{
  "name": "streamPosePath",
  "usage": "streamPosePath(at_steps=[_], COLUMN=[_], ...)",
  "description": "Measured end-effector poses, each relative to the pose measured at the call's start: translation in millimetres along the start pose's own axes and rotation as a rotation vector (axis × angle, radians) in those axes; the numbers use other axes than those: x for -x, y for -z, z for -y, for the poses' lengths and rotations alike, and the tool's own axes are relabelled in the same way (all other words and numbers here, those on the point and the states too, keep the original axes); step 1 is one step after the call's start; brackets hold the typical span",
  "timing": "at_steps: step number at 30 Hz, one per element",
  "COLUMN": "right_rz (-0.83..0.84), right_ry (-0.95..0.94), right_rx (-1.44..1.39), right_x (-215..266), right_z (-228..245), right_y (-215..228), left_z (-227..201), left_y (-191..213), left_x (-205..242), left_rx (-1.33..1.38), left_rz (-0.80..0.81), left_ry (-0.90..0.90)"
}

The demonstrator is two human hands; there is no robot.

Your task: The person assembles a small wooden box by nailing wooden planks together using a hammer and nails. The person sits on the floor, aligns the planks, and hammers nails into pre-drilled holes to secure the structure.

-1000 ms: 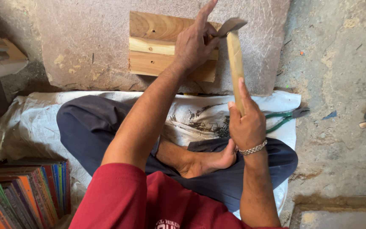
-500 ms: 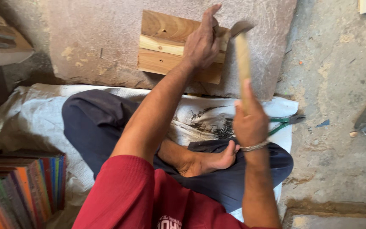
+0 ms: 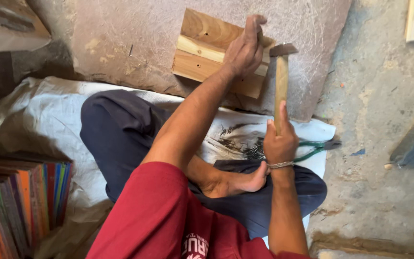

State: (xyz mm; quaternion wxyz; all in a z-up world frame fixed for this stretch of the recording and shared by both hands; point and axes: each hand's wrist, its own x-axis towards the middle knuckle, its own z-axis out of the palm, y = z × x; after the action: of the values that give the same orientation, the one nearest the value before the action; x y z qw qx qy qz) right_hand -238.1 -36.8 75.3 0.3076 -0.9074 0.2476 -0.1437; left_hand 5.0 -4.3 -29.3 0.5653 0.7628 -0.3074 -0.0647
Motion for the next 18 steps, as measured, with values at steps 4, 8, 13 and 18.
streamPosePath(at_steps=[4,8,13,18], right_rz=[-0.118,-0.033,0.062,0.047], right_ry=[0.065,-0.441,-0.673,-0.664], right_rx=[0.089,-0.476,-1.118,-1.043], right_x=[34,48,46,40], right_z=[-20,-49,-93,-112], right_y=[4,-4,-1,-16], left_z=[6,16,13,-10], left_y=[-9,-6,1,0], left_x=[2,0,-5,26], left_rx=[0.024,-0.015,-0.014,0.056], left_rz=[0.017,-0.048,0.073,0.054], left_ry=[0.062,-0.068,-0.042,-0.207])
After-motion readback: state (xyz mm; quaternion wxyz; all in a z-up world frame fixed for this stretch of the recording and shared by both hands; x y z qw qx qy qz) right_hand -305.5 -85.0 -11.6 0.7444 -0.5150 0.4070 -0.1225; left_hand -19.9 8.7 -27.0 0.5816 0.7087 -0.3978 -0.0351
